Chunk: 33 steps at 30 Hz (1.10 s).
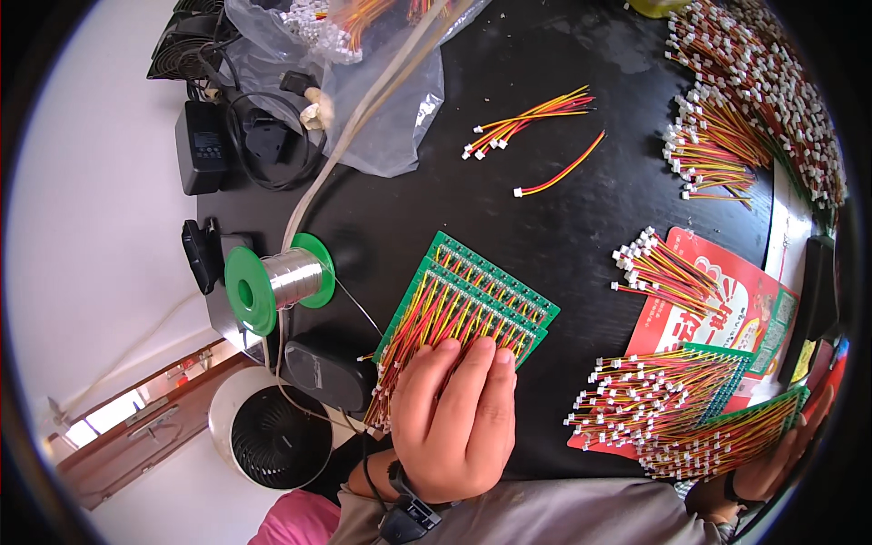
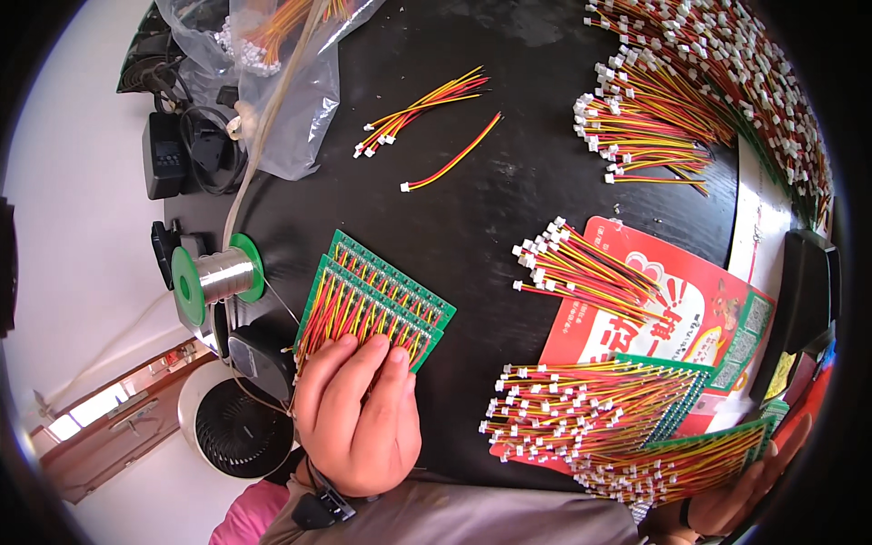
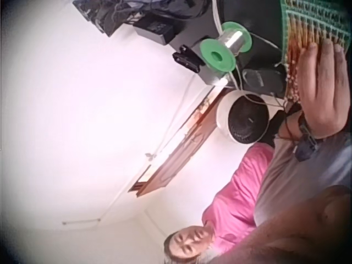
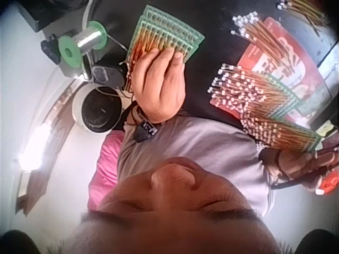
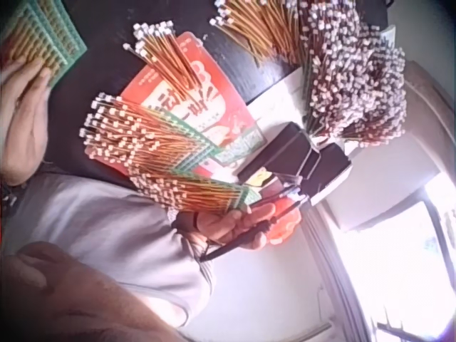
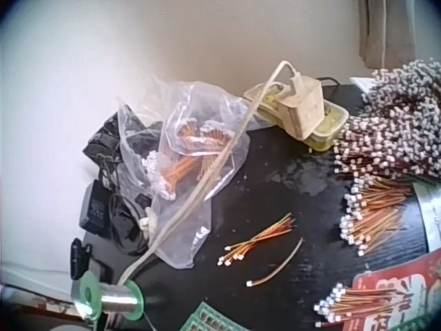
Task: Soldering wires onto multiple printed circuit boards.
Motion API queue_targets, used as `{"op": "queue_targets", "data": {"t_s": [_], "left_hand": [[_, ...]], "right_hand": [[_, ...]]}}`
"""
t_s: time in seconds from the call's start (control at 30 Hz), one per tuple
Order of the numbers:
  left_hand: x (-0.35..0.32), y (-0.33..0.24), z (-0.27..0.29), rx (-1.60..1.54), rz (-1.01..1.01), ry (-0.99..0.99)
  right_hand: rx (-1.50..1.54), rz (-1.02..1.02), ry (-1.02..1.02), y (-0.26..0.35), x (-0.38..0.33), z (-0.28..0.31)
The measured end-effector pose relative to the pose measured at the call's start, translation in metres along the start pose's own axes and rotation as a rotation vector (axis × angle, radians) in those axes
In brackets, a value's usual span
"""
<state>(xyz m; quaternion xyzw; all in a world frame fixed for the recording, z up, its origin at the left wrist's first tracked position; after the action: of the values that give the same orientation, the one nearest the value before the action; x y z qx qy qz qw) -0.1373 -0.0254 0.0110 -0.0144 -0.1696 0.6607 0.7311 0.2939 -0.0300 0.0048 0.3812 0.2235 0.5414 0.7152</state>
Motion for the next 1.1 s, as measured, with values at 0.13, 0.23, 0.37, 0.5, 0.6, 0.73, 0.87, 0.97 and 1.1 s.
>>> {"op": "queue_targets", "data": {"t_s": [0.13, 0.23, 0.37, 0.5, 0.6, 0.73, 0.87, 0.97, 1.1], "left_hand": [[0.001, -0.004, -0.002, -0.007, -0.059, -0.068], [-0.001, -0.001, 0.001, -0.031, -0.023, -0.063], [-0.003, -0.003, 0.005, -0.021, 0.019, -0.032], [-0.002, 0.002, 0.017, 0.056, 0.099, -0.013], [0.005, 0.016, 0.022, 0.031, 0.219, 0.090], [-0.003, 0.025, 0.008, -0.032, 0.240, 0.190], [-0.005, 0.018, 0.013, -0.021, 0.200, 0.105], [-0.009, 0.009, 0.025, -0.032, 0.124, 0.066], [-0.023, -0.008, 0.021, -0.065, 0.033, 0.051]], "right_hand": [[-0.268, 0.127, -0.201, 0.030, -0.004, -0.028], [-0.007, -0.076, -0.226, 0.032, -0.001, -0.036], [0.000, -0.078, -0.230, 0.030, 0.000, -0.035], [-0.166, 0.029, -0.194, 0.024, -0.001, -0.027], [-0.372, 0.163, -0.116, 0.008, 0.003, -0.013], [-0.261, 0.029, -0.187, 0.013, 0.002, -0.020], [-0.210, 0.033, -0.197, 0.025, 0.000, -0.031], [-0.238, 0.056, -0.211, 0.031, 0.001, -0.034], [-0.049, -0.058, -0.250, 0.027, 0.000, -0.032]]}}
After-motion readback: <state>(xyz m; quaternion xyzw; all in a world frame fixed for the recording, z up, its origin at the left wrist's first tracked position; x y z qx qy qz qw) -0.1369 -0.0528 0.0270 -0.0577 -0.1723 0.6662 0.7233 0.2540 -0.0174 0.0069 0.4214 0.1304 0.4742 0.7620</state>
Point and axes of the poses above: each hand's wrist, its own x-axis towards the middle knuckle, its own z-axis out of the back of the hand, y = z × x, the point moved 4 cm from there along x, towards the middle knuckle, and after that the axes turned 3 degrees about -x, right-handed, at the moved point
